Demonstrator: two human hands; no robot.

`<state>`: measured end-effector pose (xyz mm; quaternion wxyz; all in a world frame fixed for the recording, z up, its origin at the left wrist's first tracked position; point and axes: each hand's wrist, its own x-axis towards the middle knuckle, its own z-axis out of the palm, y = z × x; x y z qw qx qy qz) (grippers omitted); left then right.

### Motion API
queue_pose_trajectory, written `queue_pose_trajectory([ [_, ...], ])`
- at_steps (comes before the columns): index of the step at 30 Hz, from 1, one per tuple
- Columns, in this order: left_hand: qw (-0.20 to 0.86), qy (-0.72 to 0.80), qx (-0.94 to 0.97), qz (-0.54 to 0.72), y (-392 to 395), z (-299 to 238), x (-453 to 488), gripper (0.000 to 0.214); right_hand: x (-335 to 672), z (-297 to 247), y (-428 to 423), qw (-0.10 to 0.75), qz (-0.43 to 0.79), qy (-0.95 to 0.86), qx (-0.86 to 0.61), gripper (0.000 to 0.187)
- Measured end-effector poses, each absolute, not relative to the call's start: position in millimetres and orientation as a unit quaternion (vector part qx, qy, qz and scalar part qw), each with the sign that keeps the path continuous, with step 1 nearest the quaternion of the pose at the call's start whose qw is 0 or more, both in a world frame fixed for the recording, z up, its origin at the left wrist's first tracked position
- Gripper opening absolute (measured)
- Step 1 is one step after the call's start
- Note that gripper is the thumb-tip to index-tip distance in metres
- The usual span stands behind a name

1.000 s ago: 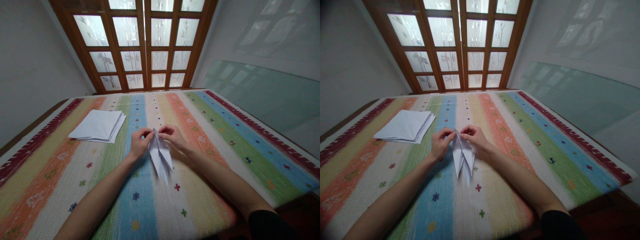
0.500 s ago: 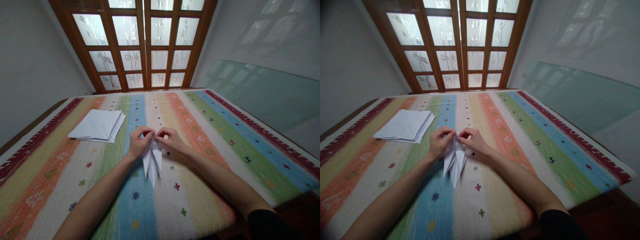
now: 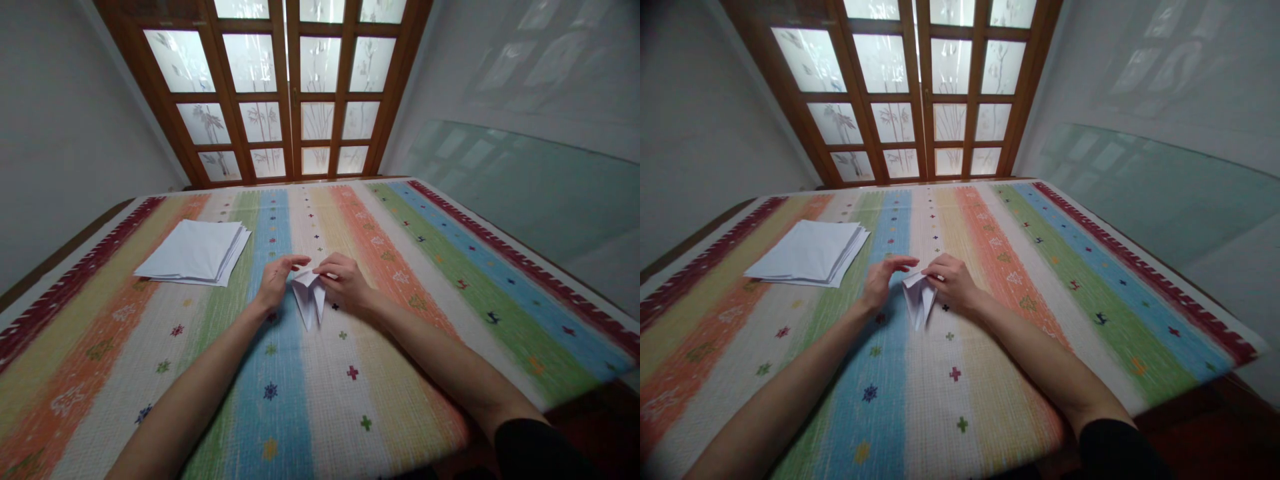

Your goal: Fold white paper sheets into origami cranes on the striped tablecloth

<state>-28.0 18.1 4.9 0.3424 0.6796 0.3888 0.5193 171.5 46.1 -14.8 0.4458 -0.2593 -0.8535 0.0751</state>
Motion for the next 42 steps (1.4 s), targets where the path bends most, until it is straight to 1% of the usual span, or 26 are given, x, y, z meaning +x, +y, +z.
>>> queue_pose_trajectory([
  [2,0.362,0.411,0.703,0.453,24.2,-4.0,-34.2,0.068,175.4,-19.7,48.2,0.42,0.067,-0.874,-0.236,0.016],
  [6,0.347,0.434,0.761,0.336,29.7,-17.7,-41.2,0.054,179.3,-28.7,46.6,0.345,0.038,-0.919,-0.187,0.017],
  [10,0.278,0.41,0.818,0.292,28.0,-23.2,-40.9,0.035,181.5,-32.4,40.1,0.278,-0.033,-0.945,-0.169,0.019],
  [12,0.231,0.388,0.848,0.278,26.5,-24.6,-39.6,0.031,181.5,-30.5,36.0,0.253,-0.077,-0.952,-0.157,0.021],
  [16,0.127,0.377,0.895,0.201,23.5,-27.7,-36.8,0.032,176.5,-21.2,24.7,0.221,-0.176,-0.954,-0.098,0.026],
  [20,0.078,0.396,0.904,0.138,20.5,-28.2,-33.9,0.038,167.1,-14.6,12.0,0.224,-0.227,-0.947,-0.04,0.025],
  [24,0.07,0.404,0.905,0.11,18.2,-26.5,-32.3,0.041,163.5,-16.6,7.0,0.236,-0.221,-0.946,-0.012,0.024],
  [30,0.062,0.407,0.908,0.076,16.2,-26.1,-33.1,0.047,168.7,-26.2,7.3,0.2,-0.204,-0.958,-0.024,0.028],
  [33,0.059,0.409,0.909,0.046,14.5,-24.2,-33.0,0.052,170.5,-28.0,4.1,0.194,-0.19,-0.962,-0.028,0.026],
  [37,0.056,0.419,0.906,0.011,12.3,-21.0,-31.4,0.058,173.3,-28.2,-5.9,0.197,-0.144,-0.969,-0.038,0.021],
  [42,0.052,0.42,0.906,0.016,11.8,-23.1,-31.3,0.063,178.8,-30.0,-23.4,0.181,-0.085,-0.977,-0.069,0.021],
])
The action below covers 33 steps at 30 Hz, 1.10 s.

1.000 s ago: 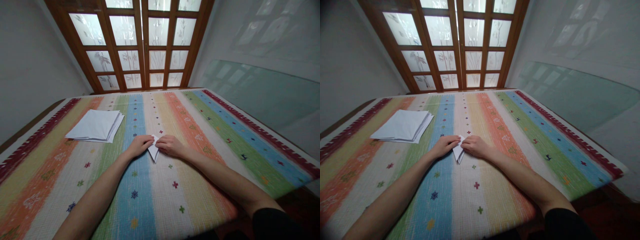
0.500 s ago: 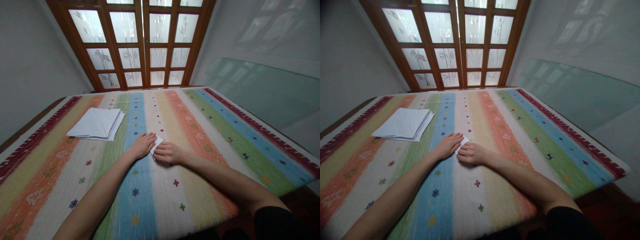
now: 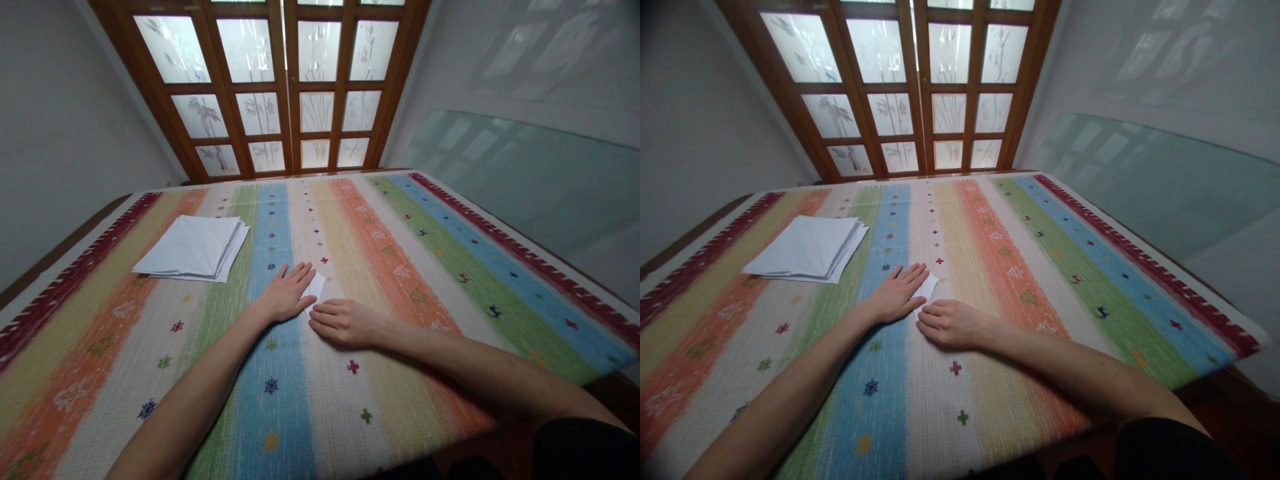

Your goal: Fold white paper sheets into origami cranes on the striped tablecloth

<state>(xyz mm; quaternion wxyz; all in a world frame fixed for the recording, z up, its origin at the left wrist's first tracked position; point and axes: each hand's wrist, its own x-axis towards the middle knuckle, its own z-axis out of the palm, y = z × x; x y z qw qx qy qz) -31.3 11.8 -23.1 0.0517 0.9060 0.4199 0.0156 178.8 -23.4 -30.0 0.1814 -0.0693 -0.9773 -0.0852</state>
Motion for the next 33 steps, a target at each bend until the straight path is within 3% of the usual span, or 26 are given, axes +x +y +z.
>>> queue_pose_trajectory([
  [7,0.046,0.424,0.904,0.017,9.2,-21.0,-31.1,0.067,185.7,-22.1,-36.7,0.147,-0.014,-0.985,-0.089,0.022],
  [10,0.047,0.425,0.904,0.016,7.6,-19.1,-30.3,0.064,188.4,-20.8,-30.8,0.202,0.039,-0.966,-0.153,0.023],
  [13,0.05,0.43,0.901,0.02,7.7,-20.9,-29.8,0.076,189.5,-20.5,-18.4,0.263,0.054,-0.927,-0.263,0.025],
  [21,0.065,0.45,0.89,0.03,9.9,-26.4,-29.7,0.105,175.3,-14.2,3.2,0.127,0.024,-0.965,-0.226,0.04],
  [33,0.06,0.46,0.886,0.011,7.8,-22.6,-28.1,0.101,195.0,-21.2,-10.8,0.106,0.056,-0.959,-0.259,0.044],
])
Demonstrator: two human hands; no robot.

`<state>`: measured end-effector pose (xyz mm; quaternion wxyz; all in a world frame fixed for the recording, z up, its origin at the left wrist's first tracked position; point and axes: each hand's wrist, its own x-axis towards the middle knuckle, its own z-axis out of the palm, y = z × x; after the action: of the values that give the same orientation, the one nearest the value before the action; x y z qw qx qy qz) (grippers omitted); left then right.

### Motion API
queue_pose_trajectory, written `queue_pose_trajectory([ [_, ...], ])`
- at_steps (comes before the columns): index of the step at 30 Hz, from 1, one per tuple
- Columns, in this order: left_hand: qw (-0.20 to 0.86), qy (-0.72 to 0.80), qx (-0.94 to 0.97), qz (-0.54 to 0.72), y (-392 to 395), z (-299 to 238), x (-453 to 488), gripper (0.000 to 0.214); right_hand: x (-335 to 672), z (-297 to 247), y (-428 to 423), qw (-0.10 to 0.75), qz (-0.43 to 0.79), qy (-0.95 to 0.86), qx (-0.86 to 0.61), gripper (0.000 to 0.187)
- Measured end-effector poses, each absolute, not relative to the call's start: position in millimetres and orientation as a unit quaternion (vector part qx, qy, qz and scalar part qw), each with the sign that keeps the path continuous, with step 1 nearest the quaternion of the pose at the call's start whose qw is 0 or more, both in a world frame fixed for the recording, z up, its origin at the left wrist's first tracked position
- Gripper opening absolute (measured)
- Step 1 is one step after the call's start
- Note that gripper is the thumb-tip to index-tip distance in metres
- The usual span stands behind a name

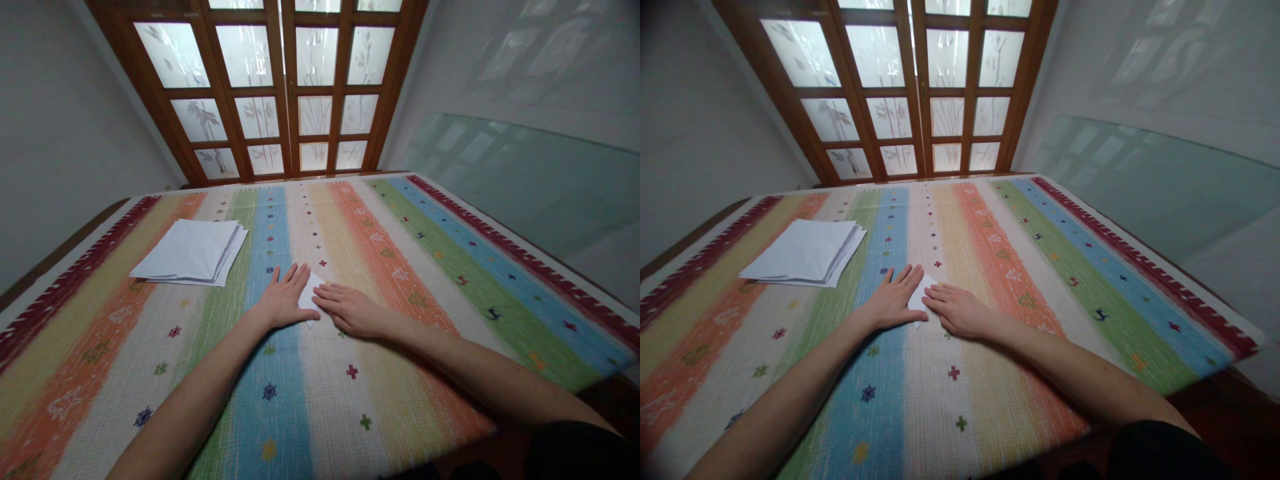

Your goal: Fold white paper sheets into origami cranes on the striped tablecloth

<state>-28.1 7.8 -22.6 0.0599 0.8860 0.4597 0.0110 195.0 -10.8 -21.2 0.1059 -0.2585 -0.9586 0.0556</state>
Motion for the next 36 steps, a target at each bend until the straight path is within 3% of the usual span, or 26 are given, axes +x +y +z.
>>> queue_pose_trajectory([
  [13,0.044,0.447,0.893,-0.016,8.2,-22.2,-27.3,0.101,198.9,-4.3,-26.6,0.071,0.051,-0.965,-0.248,0.04],
  [20,0.045,0.456,0.888,-0.027,-2.4,-19.2,-23.9,0.11,195.8,-12.0,-15.6,0.081,0.013,-0.939,-0.333,0.041],
  [28,0.052,0.437,0.897,-0.042,-31.9,-17.6,-27.0,0.09,188.8,-11.0,-11.5,0.082,-0.023,-0.921,-0.38,0.042],
  [36,0.122,0.403,0.904,-0.078,-67.0,8.2,-29.6,0.094,179.2,-1.6,-5.8,0.086,-0.025,-0.904,-0.418,0.035],
])
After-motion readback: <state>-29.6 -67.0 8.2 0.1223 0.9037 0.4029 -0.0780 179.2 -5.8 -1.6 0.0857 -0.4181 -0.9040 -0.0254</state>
